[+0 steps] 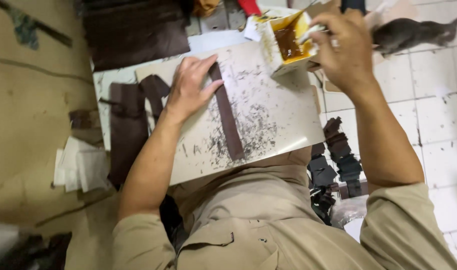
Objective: The person applies glue to the edges of dark brown leather strips and presses them onto a flat board. They repeat this process for multiple strips, smoothing each one after placement.
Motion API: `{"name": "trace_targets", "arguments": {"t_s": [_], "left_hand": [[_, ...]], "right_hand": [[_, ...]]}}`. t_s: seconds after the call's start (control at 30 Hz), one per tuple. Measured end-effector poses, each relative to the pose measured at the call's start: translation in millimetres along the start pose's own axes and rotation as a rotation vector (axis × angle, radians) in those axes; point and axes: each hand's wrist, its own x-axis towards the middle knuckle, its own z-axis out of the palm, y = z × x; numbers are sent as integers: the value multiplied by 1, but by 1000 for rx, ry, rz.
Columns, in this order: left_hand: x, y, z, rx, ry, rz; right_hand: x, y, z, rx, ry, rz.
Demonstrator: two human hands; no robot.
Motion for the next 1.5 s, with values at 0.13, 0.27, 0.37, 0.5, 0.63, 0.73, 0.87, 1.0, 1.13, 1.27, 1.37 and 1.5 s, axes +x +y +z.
{"name": "trace_targets", "arguments": {"t_s": [0.13,0.27,0.37,0.5,0.63,0.73,0.87,1.0,1.13,1.27,1.37,1.5], "left_hand": [[-10,-10,5,54,44,-69],[-11,-2,-6,-3,7,-173],[-10,-3,-10,-27,33,-162],[-8,-1,-12,-72,87,-166],[-8,-1,-14,-68,104,-183],[-8,-4,-11,-50,105,-197],[-11,-2,-10,-29,49,-250],[-8,8,-24,-67,41,-232],[-9,5,-22,-22,97,-146],[-8,4,-25,-19,111,-108],[-9,1,-20,-16,77,-152],[-8,0,-20,0,74,-149]], "right_hand": [[4,17,18,-126,-126,62],[9,30,33,-224,-108,-39],[13,28,34,-210,-180,-33],[27,-1,10,-80,-378,384],[35,-12,-16,100,-336,346],[34,-12,-24,274,-344,321],[25,-28,-33,113,-522,325],[30,-115,-45,373,-566,209],[33,-121,5,415,-242,-5],[50,-94,81,337,-200,-95],[49,-74,118,285,-200,-98],[48,-59,141,274,-182,-144]]}}
